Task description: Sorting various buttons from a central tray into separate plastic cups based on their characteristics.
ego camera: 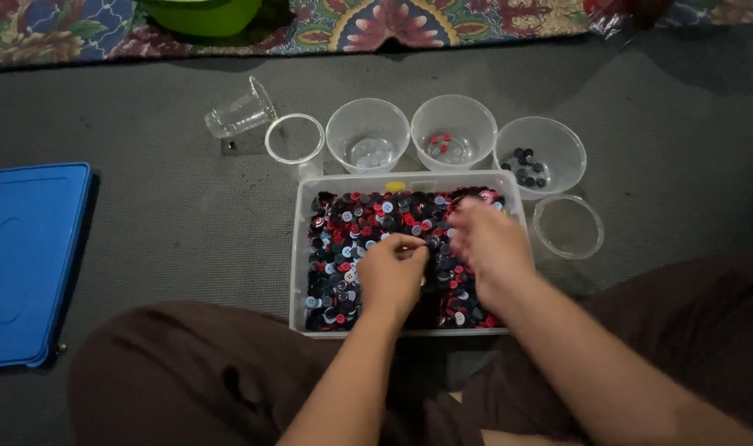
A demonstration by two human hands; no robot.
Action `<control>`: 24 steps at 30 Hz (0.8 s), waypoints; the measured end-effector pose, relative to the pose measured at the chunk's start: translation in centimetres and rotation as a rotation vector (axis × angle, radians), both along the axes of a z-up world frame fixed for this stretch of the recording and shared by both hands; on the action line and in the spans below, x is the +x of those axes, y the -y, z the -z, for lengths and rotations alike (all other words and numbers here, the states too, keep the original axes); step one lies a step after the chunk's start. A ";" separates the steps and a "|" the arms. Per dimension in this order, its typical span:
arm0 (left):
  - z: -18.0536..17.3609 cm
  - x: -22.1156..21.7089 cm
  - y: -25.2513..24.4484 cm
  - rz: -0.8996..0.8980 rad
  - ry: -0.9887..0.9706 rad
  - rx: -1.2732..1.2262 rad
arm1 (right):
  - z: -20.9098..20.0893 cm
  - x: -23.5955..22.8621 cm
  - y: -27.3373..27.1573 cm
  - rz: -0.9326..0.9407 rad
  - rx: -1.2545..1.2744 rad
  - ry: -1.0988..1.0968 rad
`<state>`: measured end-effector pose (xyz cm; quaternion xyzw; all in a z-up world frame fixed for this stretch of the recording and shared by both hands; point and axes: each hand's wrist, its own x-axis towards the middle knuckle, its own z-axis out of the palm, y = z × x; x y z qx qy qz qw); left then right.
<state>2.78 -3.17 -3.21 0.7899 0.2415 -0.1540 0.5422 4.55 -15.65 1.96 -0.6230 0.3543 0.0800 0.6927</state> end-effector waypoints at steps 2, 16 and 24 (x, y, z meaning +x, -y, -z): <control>-0.4 0.1 -0.1 -0.027 -0.007 -0.017 | 3.8 -0.8 0.1 -0.109 -0.063 0.003; 1.1 0.0 -0.8 -0.029 -0.008 -0.299 | 4.5 -2.3 1.9 -0.285 -0.021 0.091; -2.1 -0.6 -0.7 -0.160 -0.016 -0.421 | 3.2 -3.1 2.0 -0.194 -0.039 0.114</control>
